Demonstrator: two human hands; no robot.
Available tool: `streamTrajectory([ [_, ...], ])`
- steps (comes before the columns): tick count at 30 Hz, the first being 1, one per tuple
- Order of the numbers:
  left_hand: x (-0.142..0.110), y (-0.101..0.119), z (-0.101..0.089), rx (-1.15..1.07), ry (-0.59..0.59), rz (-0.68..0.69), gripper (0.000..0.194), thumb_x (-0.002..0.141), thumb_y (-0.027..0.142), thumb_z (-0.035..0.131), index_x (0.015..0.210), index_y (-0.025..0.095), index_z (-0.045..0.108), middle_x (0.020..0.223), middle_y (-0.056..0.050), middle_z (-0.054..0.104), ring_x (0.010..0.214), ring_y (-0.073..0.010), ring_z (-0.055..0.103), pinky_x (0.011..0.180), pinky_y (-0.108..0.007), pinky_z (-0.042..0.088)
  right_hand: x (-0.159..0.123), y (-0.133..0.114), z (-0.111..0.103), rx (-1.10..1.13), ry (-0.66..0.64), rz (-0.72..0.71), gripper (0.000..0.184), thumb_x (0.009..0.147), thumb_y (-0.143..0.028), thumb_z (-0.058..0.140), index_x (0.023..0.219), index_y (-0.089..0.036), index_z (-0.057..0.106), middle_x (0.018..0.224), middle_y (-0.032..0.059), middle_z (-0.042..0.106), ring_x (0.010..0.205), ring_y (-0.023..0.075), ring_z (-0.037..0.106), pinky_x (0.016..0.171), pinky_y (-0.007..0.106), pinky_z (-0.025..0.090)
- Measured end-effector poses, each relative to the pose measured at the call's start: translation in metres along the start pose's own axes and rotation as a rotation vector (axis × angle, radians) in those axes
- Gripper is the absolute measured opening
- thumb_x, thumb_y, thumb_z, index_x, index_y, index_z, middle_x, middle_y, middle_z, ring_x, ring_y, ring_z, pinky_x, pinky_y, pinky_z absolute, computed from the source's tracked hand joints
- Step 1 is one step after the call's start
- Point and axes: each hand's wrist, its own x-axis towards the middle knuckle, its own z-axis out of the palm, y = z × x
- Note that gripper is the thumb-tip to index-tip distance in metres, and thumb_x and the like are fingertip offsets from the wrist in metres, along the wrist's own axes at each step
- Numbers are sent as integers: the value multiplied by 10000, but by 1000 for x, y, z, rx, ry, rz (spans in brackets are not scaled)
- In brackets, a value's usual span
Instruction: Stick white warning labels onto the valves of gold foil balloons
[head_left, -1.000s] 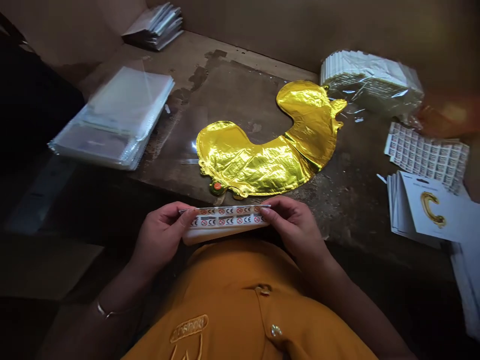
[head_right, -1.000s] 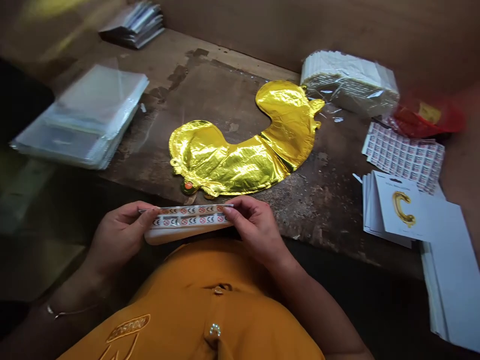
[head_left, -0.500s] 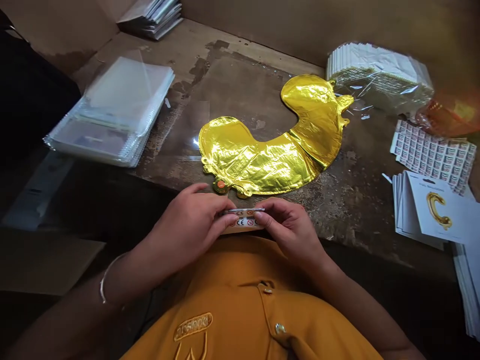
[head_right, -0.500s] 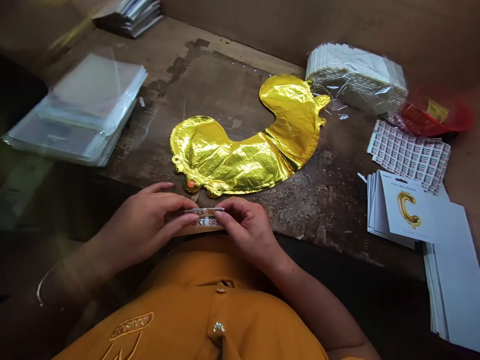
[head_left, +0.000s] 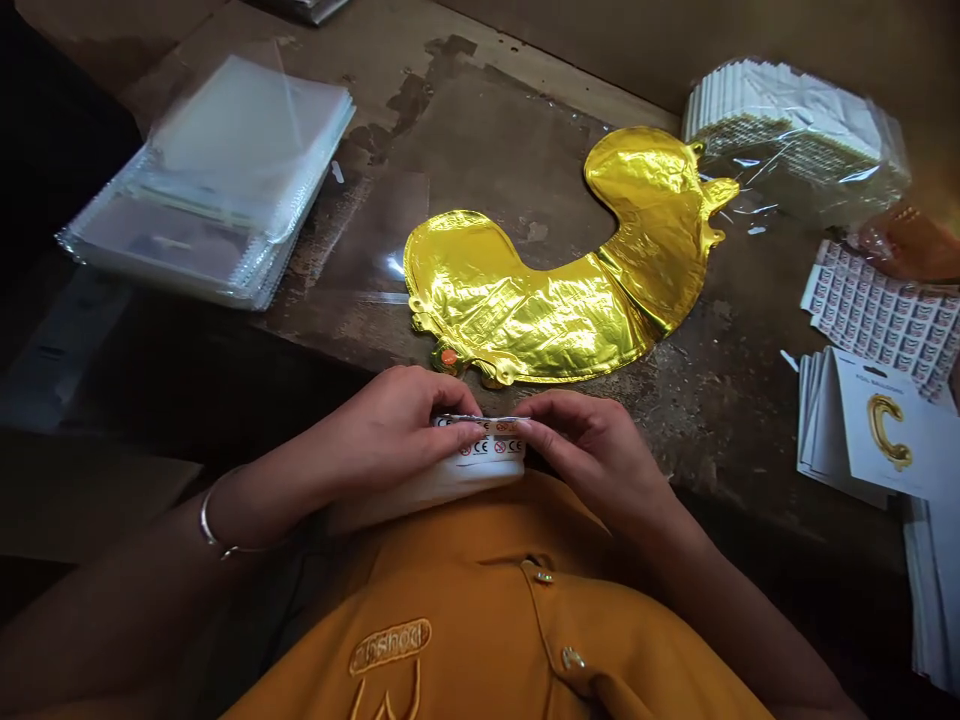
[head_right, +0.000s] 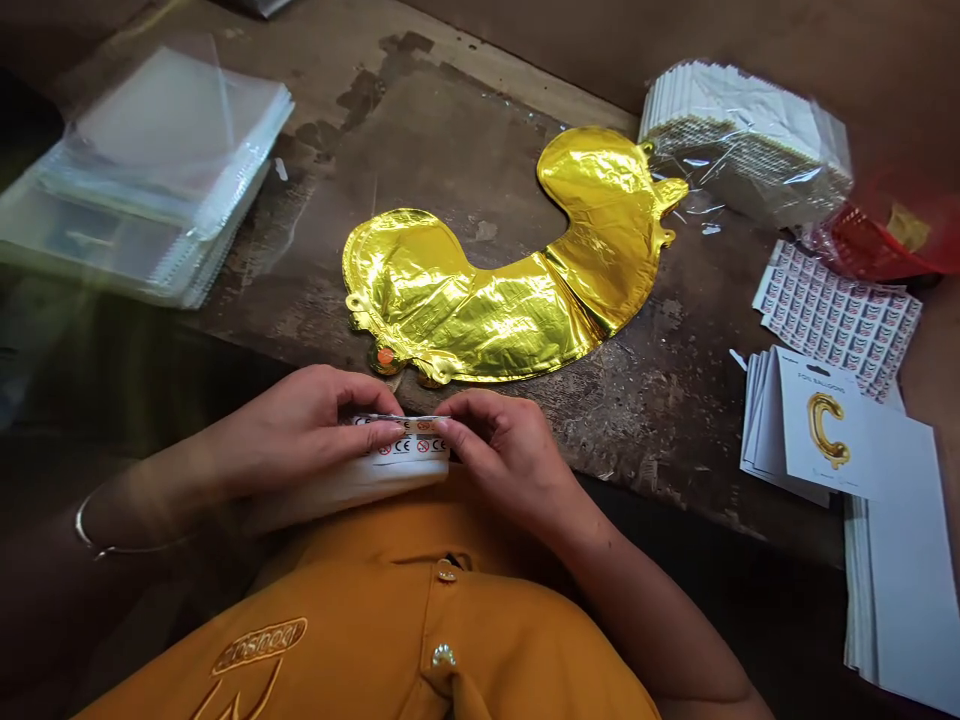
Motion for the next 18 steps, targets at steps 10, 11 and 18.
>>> streamTrajectory([
  [10,2,-5,0,-111,19,-26,183,768,353,607,781,223,735,719,16,708,667,-162,630,573,-215,455,9,-7,-2,-454,140,-461,73,846,-181,626,873,-206,688,809,36,670,785,156,566,720,292,487],
  [11,3,-6,-1,-140,14,-37,182,764,353,609,773,222,735,722,13,710,669,-165,630,571,-217,459,9,-4,-1,-481,164,-503,79,840,-170,629,877,-211,684,810,35,678,778,159,559,717,299,486],
  [18,6,-10,-3,-320,-39,-115,186,747,367,631,729,200,713,704,-6,696,629,-154,603,534,-210,453,8,8,3,-642,285,-743,282,773,-144,693,1043,-195,631,897,62,684,847,199,570,767,352,479],
])
